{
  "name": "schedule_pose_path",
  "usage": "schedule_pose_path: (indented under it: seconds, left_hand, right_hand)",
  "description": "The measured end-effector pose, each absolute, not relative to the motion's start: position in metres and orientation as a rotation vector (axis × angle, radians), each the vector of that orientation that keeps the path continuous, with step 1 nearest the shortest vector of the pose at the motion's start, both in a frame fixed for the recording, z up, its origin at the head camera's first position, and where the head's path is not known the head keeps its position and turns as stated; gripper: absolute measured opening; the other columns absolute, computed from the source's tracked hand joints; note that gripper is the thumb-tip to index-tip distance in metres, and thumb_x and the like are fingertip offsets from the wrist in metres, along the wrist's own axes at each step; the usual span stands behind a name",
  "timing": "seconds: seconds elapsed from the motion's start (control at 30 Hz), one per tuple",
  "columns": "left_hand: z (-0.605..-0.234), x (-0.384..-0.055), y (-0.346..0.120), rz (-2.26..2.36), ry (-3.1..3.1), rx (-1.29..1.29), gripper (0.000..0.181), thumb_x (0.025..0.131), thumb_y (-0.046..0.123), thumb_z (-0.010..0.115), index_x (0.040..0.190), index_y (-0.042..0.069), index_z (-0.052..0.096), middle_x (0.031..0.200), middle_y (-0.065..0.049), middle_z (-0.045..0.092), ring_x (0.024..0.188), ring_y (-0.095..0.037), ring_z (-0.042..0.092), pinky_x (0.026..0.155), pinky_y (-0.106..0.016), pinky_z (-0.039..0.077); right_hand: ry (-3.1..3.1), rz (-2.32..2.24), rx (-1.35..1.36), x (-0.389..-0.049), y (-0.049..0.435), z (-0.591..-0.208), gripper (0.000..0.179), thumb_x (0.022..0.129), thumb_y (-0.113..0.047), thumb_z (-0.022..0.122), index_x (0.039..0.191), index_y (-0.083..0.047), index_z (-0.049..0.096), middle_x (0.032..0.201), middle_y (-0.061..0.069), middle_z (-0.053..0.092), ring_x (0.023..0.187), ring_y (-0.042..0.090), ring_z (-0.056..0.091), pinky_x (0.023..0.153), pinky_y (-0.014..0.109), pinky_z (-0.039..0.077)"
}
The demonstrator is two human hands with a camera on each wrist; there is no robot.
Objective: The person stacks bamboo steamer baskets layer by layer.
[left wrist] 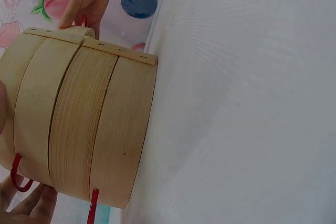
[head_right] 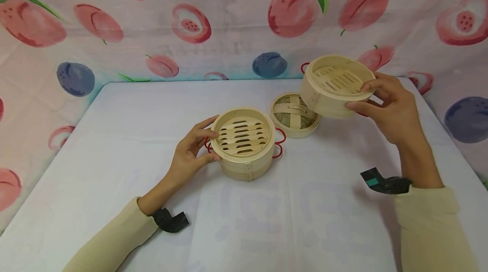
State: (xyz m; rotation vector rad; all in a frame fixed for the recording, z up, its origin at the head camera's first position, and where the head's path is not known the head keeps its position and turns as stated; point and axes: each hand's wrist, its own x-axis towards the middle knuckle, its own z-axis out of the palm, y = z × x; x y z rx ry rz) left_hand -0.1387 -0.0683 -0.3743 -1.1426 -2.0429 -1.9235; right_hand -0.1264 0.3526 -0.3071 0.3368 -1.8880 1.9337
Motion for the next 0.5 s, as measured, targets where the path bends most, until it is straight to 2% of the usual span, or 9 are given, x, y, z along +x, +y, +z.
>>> schedule_pose_path:
  seconds: [0.27, 0.5]
  left_hand:
    - [-0.375, -0.139, -0.068, -1.92, -2.028, -1.145, 0.045, 0.077, 0.016, 0.078, 0.115, 0.003, 0.059, 0.146, -0.011, 0.039, 0.124, -0.031, 0.046, 0.106, -0.044, 0.035]
    - [-0.375, -0.139, -0.068, -1.916, -2.031, -1.137, 0.046, 0.077, 0.021, 0.079, 0.115, 0.004, 0.059, 0.146, -0.009, 0.04, 0.123, -0.03, 0.048, 0.106, -0.044, 0.034]
  right_hand:
    - [-1.883, 1.944, 0.291, -0.124, 0.336, -0.299, 0.034, 0.067, 0.033, 0.064, 0.096, 0.019, 0.053, 0.129, 0.018, 0.045, 0.098, 0.019, 0.061, 0.065, 0.021, 0.054]
    - [-1.931, 1.93, 0.236, -0.12, 0.325, -0.294, 0.032, 0.071, 0.026, 0.067, 0.099, 0.013, 0.058, 0.131, 0.014, 0.044, 0.107, 0.02, 0.058, 0.068, 0.02, 0.053]
